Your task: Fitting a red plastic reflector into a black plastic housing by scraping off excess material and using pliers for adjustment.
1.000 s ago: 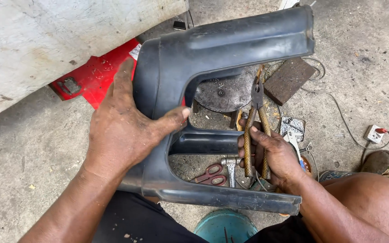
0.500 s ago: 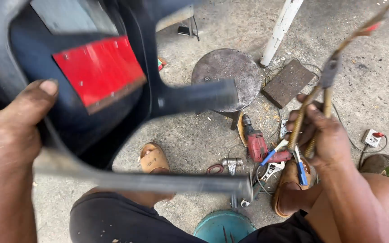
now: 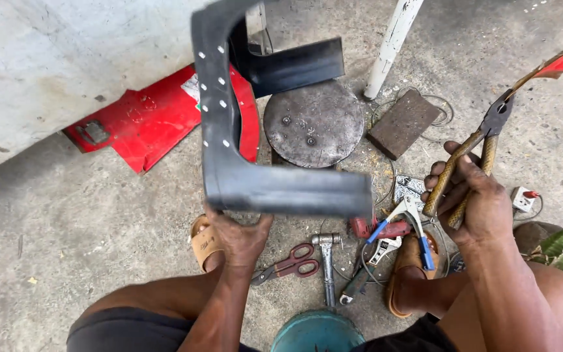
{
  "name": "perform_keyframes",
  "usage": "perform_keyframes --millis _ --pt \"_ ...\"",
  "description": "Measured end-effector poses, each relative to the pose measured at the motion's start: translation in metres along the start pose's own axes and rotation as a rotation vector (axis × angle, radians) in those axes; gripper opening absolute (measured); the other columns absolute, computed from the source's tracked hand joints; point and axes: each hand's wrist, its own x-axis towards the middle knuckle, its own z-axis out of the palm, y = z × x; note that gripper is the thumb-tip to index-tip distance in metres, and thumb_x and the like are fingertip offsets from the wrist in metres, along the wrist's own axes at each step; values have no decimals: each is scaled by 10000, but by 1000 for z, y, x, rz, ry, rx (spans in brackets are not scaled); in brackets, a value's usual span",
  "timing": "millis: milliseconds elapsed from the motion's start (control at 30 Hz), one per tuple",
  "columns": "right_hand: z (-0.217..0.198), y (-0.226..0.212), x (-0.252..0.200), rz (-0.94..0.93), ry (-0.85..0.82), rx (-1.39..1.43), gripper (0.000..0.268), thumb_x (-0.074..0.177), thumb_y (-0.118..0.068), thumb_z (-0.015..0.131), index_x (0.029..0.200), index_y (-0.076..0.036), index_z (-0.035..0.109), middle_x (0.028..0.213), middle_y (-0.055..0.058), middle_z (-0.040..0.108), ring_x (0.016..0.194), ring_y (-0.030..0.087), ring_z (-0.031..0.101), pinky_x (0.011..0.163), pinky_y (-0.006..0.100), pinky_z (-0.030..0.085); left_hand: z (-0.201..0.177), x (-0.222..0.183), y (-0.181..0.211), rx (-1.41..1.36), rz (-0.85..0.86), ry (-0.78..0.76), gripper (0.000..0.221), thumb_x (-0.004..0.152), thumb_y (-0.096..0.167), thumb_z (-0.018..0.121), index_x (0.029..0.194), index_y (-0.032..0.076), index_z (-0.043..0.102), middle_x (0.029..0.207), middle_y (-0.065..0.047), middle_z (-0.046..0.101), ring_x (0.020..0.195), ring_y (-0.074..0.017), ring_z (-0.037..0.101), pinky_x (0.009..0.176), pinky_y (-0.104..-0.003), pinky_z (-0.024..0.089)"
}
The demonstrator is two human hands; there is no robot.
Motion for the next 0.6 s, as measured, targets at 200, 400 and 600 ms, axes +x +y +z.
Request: perform_keyframes --millis 200,400,600 --pt "34 15 -24 70 -180 90 329 1027 -196 580 1332 -77 611 851 71 682 695 233 651 803 507 586 -20 -10 8 -294 -135 -142 1401 803 -131 852 1669 283 -169 1322 -165 567 1114 -244 624 953 -394 659" --pt "67 59 -59 76 -378 -50 540 926 -271 651 1391 -9 567 797 189 684 650 320 715 652 475 603 -51 8 20 -475 -1025 -73 482 919 -26 546 1396 12 594 1327 -318 645 1344 -472 545 1079 -658 527" --pt "55 106 -71 245 -388 -150 524 912 -193 670 1375 42 604 782 258 709 603 369 723 641 521 618 -91 16 -30 -643 -1650 208 437 930 441 490 1329 314 613 1564 53 510 1578 -351 277 1129 -838 277"
